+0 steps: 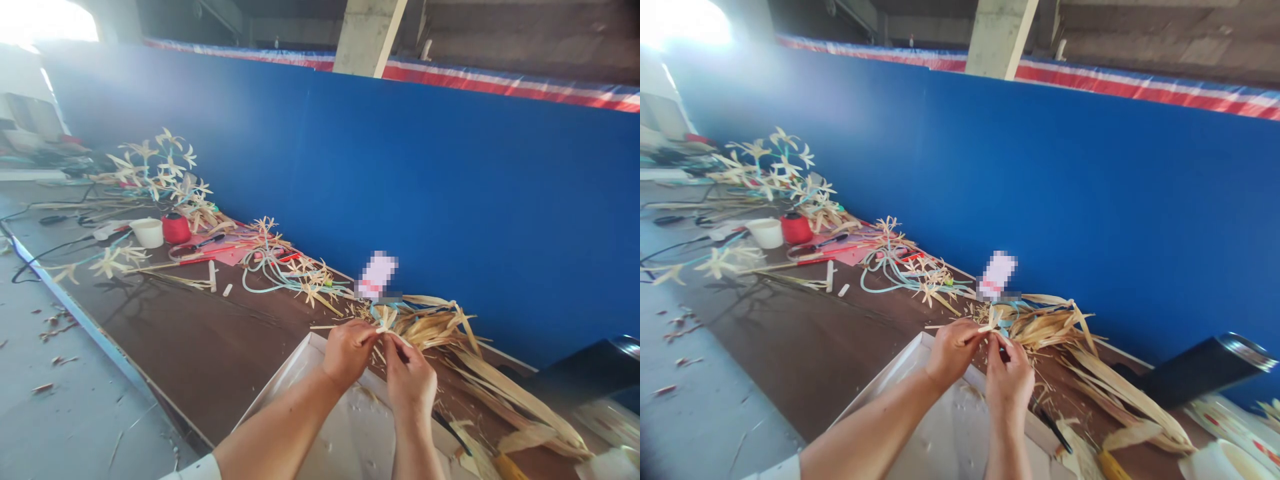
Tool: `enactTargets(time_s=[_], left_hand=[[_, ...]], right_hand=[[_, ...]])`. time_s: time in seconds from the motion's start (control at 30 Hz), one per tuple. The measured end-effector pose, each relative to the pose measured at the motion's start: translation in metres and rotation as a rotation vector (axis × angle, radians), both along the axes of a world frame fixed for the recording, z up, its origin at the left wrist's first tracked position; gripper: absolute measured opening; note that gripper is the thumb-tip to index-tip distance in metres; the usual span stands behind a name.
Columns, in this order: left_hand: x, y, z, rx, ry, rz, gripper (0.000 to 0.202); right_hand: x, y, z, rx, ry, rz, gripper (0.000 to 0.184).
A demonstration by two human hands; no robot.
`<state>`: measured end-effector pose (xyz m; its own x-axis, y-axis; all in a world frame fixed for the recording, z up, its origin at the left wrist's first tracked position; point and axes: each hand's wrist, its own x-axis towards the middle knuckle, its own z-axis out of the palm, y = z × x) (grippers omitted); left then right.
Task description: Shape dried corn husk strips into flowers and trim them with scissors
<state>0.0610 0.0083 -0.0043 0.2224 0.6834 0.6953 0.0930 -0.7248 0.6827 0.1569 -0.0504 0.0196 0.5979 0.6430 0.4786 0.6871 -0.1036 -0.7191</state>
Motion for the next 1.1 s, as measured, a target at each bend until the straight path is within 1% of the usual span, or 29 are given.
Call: enactTargets(time_s=[0.17, 0.47, 0.87, 1.1], left_hand=[[0.0005, -0.0002, -0.0008, 0.003, -0.033, -0.017, 0.021], [-0.0018, -0.0004, 0.0052, 0.019, -0.063, -0.060, 0.023], [-0.0010, -0.0010, 0.0045, 0.002, -0.056, -0.052, 0.023], [-0.0006, -0.0029, 0.0056, -0.006, -0.055, -0.033, 0.020]], right_hand=[[-0.0023, -0.0004, 0.0012, 0.022, -0.044, -0.027, 0.032], [-0.0046, -0.0026, 0.0040, 0.025, -0.040, -0.031, 0.031], [-0.0063, -0.0020, 0.0059, 0.013, -0.045, -0.070, 0.032], [-0.0068, -0.0032, 0.0055, 0.016, -0.042, -0.063, 0.033]])
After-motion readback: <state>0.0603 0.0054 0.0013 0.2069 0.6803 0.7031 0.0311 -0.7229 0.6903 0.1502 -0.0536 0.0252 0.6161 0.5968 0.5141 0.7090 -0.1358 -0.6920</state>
